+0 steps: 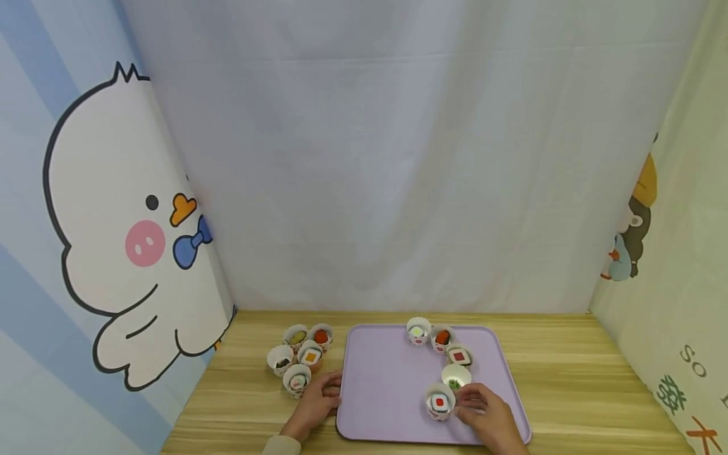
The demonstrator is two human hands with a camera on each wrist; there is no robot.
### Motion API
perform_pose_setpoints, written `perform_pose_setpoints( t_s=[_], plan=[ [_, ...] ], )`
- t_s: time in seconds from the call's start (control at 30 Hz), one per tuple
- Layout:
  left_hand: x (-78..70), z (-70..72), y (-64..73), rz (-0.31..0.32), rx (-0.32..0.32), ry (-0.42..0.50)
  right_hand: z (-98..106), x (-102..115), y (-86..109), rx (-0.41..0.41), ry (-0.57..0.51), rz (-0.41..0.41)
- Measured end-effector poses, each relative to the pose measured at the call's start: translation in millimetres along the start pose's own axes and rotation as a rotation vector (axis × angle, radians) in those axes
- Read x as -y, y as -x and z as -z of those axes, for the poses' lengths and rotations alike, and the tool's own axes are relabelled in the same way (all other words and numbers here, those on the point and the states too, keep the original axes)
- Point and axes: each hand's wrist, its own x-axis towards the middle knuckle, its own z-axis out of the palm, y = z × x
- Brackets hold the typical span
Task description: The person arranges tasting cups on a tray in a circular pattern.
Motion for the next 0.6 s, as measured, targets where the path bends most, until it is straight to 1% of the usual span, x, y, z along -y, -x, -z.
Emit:
perform_pose_setpoints(
  t_s=[0.27,0.47,0.6],
  plan=[
    [1.1,-0.4,-1.7,0.006,0.0,0.002,20,13,-0.1,-0.037,-0.029,0.05],
    [3.0,0.1,-2.6,0.001,-0.005,0.002,39,17,-4.6,-0.052,0.019,0.082],
    [5.8,0.6,-4.4,0.008,-0.004,0.007,53,14,-8.4,-0.056,0.08,0.082]
  ],
)
